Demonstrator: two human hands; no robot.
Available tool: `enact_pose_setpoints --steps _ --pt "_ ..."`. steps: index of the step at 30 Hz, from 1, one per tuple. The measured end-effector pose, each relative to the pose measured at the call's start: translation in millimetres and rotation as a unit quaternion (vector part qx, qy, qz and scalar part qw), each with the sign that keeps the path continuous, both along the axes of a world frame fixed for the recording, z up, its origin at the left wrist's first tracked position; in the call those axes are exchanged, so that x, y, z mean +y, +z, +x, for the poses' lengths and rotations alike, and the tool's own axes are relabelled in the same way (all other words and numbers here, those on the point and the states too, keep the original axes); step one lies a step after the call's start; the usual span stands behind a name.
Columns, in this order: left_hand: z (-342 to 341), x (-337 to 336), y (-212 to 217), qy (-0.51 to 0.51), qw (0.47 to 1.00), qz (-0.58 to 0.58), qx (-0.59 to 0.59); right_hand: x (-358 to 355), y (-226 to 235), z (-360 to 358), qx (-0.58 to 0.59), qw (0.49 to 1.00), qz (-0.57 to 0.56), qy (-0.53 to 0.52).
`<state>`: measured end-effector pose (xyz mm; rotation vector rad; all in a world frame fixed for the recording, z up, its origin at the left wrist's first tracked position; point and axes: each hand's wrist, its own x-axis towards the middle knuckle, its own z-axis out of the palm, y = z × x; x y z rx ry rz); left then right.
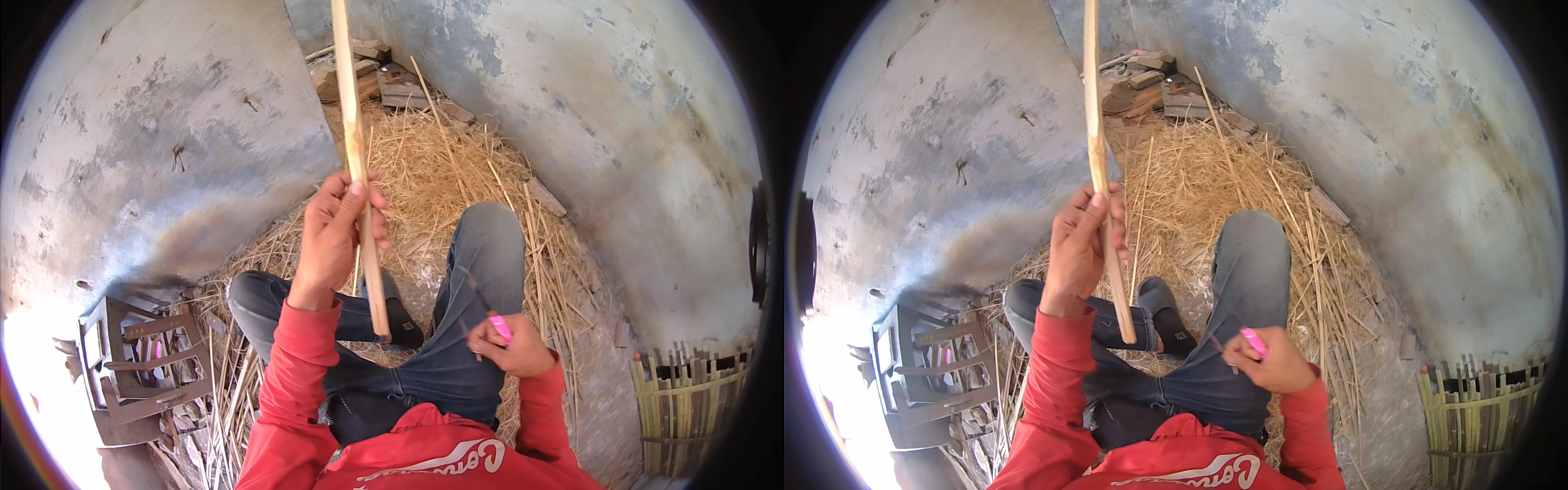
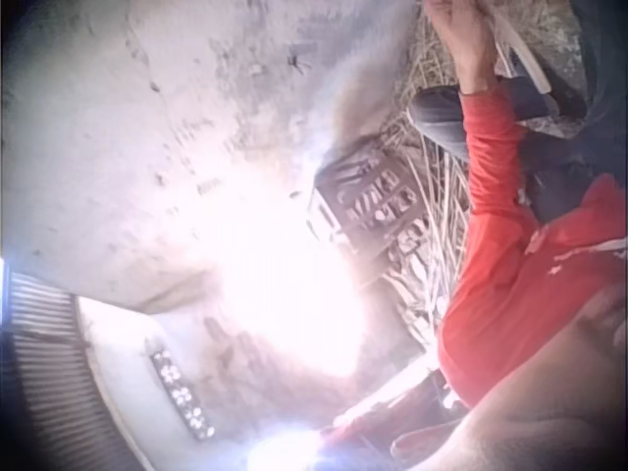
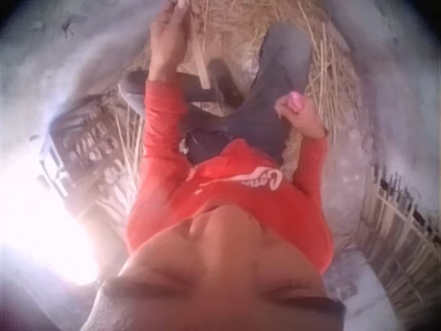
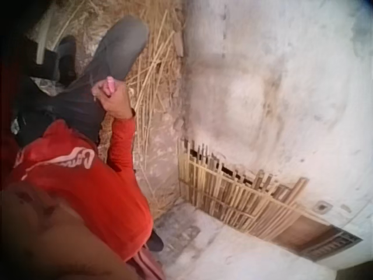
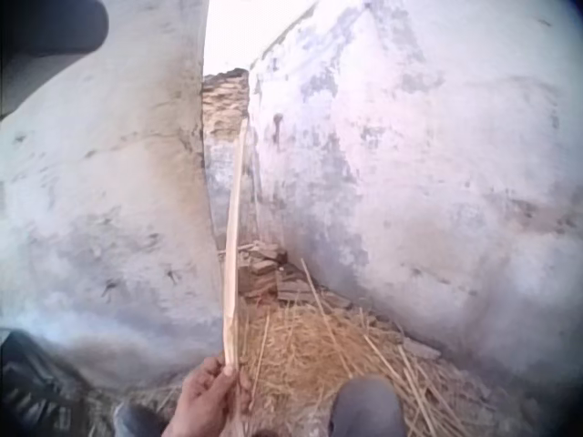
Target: The person thins a long bamboo strip by repeatedly scraping it with a small knife while sitting on the floor.
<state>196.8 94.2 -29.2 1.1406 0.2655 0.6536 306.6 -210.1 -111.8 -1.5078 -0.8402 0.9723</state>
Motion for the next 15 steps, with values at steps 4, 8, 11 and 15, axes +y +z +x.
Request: enact_pose_setpoints --steps 4,8,11,15 --pt "-4 14 -1 0.008 1.000 0.027 -0.003 -63 1 52 -0.119 0.968 -0.006 -0.220" --pt "-4 -20 -27 -0.058 0.991 0.068 0.095 -59 26 78 -0.291 0.829 0.010 -0.477" --pt "-15 -55 -59 -0.151 0.979 0.039 0.134 -21 37 69 -0.140 0.877 0.267 -0.375" --pt "-19 -83 -79 -0.234 0.959 0.009 0.159 34 51 45 -0.303 0.927 0.036 -0.217"
